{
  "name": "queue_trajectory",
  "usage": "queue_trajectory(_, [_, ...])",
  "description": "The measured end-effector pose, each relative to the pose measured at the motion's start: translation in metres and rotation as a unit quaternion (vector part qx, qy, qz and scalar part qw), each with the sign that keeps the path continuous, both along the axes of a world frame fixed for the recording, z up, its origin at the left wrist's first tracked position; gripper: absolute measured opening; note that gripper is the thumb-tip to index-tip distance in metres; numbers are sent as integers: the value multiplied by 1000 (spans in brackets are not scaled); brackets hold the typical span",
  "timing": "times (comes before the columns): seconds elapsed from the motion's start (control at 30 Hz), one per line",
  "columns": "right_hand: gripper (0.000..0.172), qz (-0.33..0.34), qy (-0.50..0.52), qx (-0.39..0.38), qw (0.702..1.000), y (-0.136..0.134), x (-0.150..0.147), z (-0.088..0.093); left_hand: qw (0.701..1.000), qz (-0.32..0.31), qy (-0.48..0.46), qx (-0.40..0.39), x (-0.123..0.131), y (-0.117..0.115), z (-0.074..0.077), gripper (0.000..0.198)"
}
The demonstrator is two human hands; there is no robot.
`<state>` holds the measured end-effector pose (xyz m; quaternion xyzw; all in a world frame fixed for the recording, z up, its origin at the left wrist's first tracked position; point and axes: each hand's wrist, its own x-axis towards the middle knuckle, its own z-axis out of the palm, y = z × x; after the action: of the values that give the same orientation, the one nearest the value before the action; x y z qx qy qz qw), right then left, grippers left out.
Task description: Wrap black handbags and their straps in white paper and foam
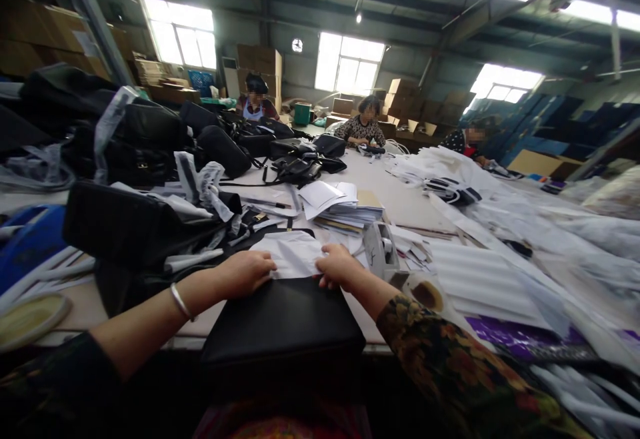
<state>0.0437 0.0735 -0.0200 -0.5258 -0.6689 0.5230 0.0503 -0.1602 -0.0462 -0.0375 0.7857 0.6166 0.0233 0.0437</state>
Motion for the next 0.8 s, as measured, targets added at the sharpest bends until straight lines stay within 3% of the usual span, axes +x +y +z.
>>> queue_trajectory(0.17, [72,113,-148,94,978,9,8,5,999,-31,21,-15,-12,2,-5,21])
queue_trajectory(0.3, [48,195,-226,219,929,15,13,23,998,-46,17,-28,-9,0,-2,20])
queue_trajectory(0.4, [41,271,-245,338,868,12,5,38,997,-58,3,-46,-6,-2,2,16])
queue_trajectory(0.47, [50,387,-203,405,803,4,-5,40,997,-62,-6,-56,-5,-3,5,15])
queue_trajectory(0.53, [55,496,-158,411,749,-8,-18,34,996,-57,-23,-64,-8,-4,10,17])
queue_trajectory(0.57, [52,524,-151,396,739,-13,-23,29,996,-52,-36,-67,-11,-5,13,17])
queue_trajectory(0.67, [34,544,-178,383,725,-22,-36,11,995,-37,-77,-54,-24,-7,21,24])
queue_trajectory(0.8, [29,559,-221,405,689,-16,-43,-2,996,-42,-80,14,-37,-4,20,65])
